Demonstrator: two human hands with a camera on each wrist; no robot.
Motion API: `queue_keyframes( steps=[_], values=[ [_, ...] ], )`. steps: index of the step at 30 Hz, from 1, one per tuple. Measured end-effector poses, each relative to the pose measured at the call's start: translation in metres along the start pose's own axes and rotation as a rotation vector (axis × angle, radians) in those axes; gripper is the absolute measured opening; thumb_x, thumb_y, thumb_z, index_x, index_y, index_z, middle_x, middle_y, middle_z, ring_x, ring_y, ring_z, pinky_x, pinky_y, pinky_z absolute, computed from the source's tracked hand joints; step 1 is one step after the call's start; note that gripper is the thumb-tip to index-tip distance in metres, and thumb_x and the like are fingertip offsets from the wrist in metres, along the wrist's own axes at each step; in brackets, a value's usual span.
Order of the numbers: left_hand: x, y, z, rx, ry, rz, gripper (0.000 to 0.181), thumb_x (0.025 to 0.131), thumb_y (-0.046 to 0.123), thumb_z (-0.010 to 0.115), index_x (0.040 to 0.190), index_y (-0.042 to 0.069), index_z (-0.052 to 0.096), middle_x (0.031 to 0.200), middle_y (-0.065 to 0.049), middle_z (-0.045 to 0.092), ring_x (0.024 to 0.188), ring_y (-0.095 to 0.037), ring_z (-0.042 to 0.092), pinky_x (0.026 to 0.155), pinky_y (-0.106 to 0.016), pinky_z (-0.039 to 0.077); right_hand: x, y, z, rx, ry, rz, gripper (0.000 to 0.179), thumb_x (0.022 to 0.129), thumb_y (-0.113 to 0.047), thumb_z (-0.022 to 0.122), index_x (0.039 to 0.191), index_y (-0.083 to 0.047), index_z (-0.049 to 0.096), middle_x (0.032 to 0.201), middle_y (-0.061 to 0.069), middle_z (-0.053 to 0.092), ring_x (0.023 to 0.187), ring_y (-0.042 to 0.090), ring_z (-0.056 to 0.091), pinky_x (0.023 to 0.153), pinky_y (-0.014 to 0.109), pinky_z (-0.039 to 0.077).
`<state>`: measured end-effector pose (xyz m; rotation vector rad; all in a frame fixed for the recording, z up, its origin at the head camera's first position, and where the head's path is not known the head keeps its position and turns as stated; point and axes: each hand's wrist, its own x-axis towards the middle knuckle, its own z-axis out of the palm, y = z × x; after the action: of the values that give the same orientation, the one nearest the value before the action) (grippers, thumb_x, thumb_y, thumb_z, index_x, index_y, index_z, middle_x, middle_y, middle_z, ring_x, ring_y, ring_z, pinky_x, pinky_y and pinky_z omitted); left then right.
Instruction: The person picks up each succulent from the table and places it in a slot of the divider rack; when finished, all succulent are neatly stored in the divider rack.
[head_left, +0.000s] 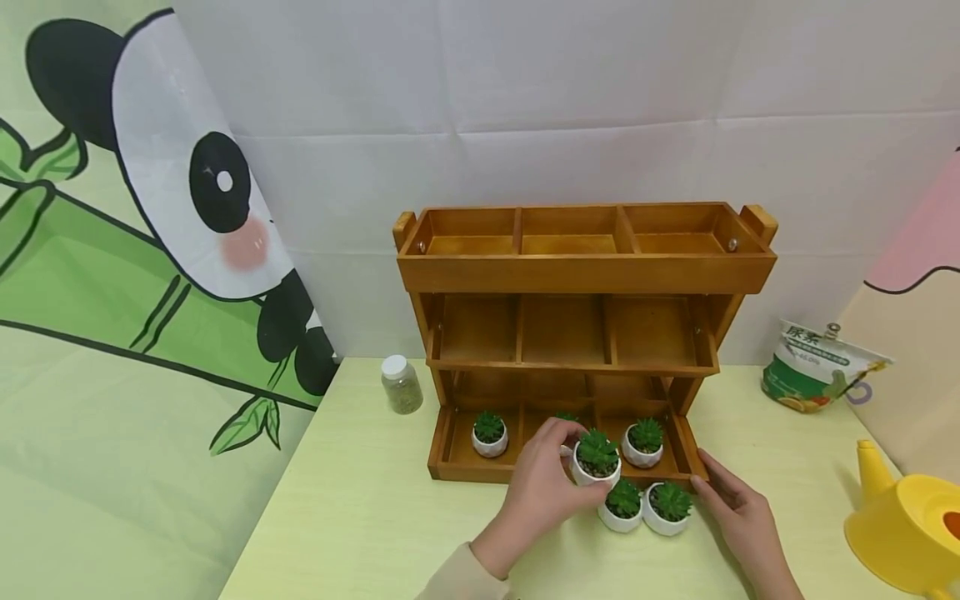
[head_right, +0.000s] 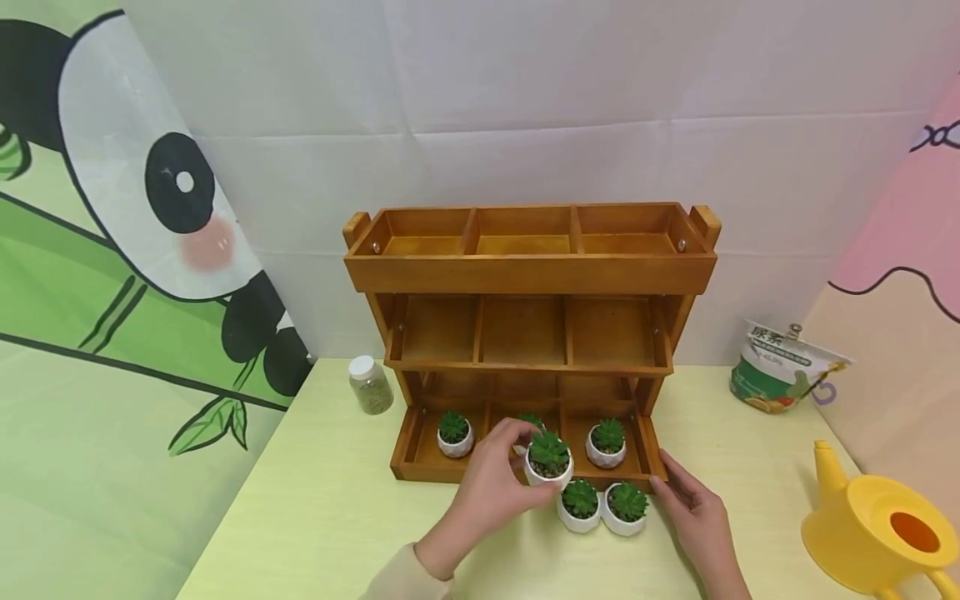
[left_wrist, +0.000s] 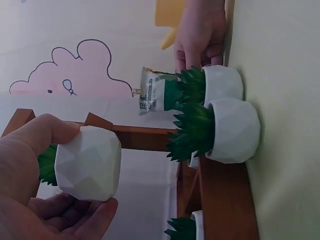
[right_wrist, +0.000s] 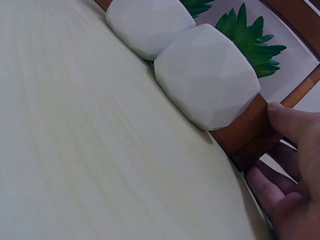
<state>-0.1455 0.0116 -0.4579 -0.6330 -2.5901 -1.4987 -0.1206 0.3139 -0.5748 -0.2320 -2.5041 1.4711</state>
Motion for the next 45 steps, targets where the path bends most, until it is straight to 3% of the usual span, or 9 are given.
queue_keyframes(
  steps=[10,18,28,35,45],
  values=[
    [0.03,0.035,-0.005,0.047,-0.031,0.089,0.055,0.075,0.028,0.093,0.12,0.017,0.063,0.11,0.014,0.056,0.09,-0.01,0.058,0.073,-0.02,0.052,-0.001,0.001,0.0,0.005,0.002,-0.013,0.055,0.104,-0.035,0.066,0.152,-0.01,0.055,0.145,0.022,0.055,0.109,-0.02,0.046,0.083,0.002,0.043],
    [0.052,0.056,-0.004,0.083,-0.037,0.144,0.06,0.075,0.03,0.095,0.123,0.016,0.062,0.115,0.011,0.058,0.098,-0.004,0.058,0.083,-0.017,0.052,-0.001,0.0,0.001,0.008,0.008,-0.01,0.054,0.104,-0.035,0.066,0.152,-0.01,0.056,0.146,0.021,0.055,0.109,-0.021,0.045,0.083,0.002,0.043],
    [0.086,0.082,-0.003,0.094,-0.006,0.171,0.059,0.075,0.029,0.093,0.122,0.015,0.061,0.115,0.007,0.058,0.098,-0.004,0.057,0.082,-0.017,0.052,0.0,0.002,-0.001,-0.016,0.004,-0.015,0.055,0.105,-0.036,0.064,0.153,-0.011,0.055,0.146,0.021,0.055,0.109,-0.022,0.045,0.083,0.002,0.044],
    [0.11,0.096,0.001,0.151,0.032,0.181,0.062,0.074,0.031,0.093,0.124,0.014,0.06,0.114,0.006,0.058,0.098,-0.006,0.057,0.085,-0.017,0.05,0.001,0.001,-0.001,-0.014,-0.003,0.001,0.056,0.105,-0.037,0.064,0.153,-0.011,0.054,0.147,0.021,0.055,0.109,-0.022,0.044,0.083,0.002,0.043],
    [0.141,0.106,0.01,0.245,0.021,0.155,0.064,0.077,0.036,0.091,0.13,0.015,0.062,0.117,0.005,0.062,0.101,-0.008,0.059,0.086,-0.017,0.051,0.001,0.001,0.0,-0.019,0.002,0.004,0.056,0.105,-0.037,0.065,0.153,-0.01,0.054,0.146,0.022,0.056,0.108,-0.022,0.045,0.082,0.002,0.044]
  ],
)
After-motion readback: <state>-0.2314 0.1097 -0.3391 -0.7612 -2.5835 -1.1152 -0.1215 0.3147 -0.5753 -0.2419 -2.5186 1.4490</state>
